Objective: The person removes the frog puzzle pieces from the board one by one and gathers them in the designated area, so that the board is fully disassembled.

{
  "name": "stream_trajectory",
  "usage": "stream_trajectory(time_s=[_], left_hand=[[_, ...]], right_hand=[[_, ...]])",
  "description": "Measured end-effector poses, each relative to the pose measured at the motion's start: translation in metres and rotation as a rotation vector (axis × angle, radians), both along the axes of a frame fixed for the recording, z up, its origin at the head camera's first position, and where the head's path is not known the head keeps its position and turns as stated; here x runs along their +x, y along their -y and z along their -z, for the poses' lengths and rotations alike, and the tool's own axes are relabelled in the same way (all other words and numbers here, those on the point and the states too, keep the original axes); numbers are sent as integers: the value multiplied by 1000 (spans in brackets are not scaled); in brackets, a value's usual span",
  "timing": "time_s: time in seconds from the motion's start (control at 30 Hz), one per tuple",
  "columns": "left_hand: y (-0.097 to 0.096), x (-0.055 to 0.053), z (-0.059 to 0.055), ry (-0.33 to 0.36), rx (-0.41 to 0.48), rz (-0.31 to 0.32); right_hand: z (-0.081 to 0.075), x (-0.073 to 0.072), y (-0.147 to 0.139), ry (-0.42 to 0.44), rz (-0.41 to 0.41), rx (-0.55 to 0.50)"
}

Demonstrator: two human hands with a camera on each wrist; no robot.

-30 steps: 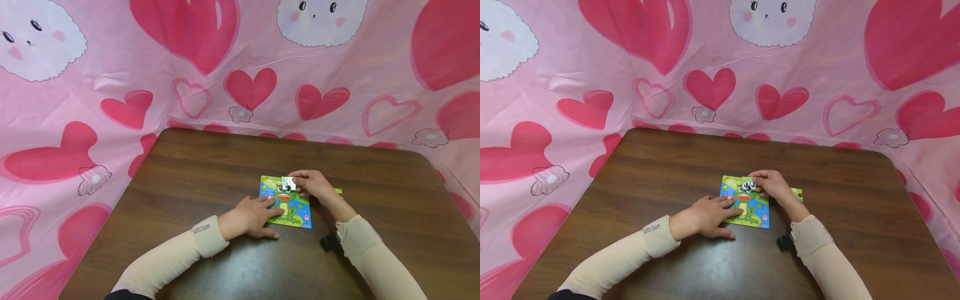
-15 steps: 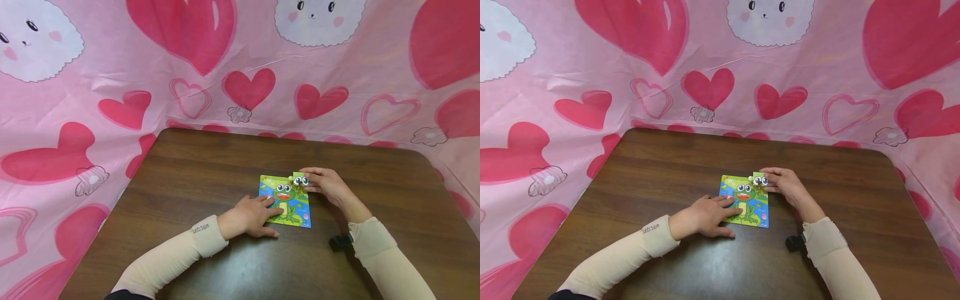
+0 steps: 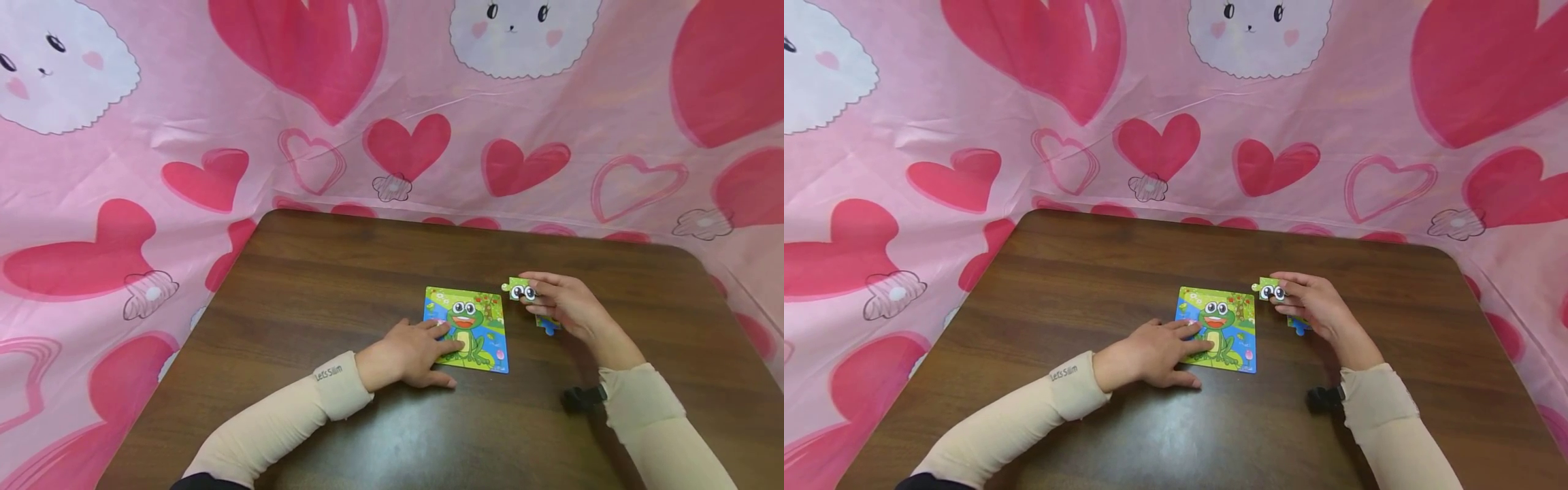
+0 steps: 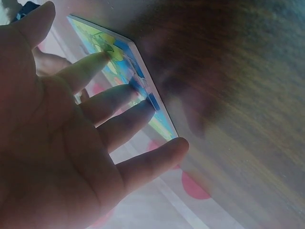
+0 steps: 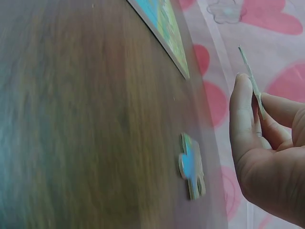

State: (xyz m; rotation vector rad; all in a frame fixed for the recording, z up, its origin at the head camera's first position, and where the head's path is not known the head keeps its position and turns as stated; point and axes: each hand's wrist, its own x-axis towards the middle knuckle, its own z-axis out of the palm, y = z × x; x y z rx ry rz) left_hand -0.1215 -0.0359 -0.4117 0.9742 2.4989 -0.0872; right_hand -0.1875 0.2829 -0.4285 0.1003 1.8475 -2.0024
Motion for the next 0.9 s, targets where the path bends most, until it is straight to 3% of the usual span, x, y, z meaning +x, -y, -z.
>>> stream_trajectory(time_s=[0.4,0.9], left_hand=[[3,3,-1,-6,3,-12],[2,2,0,-13,41,-9]], right_hand=[[-1,8,-30,-9,-7,-113],[5,23,-73,14,24,-101]])
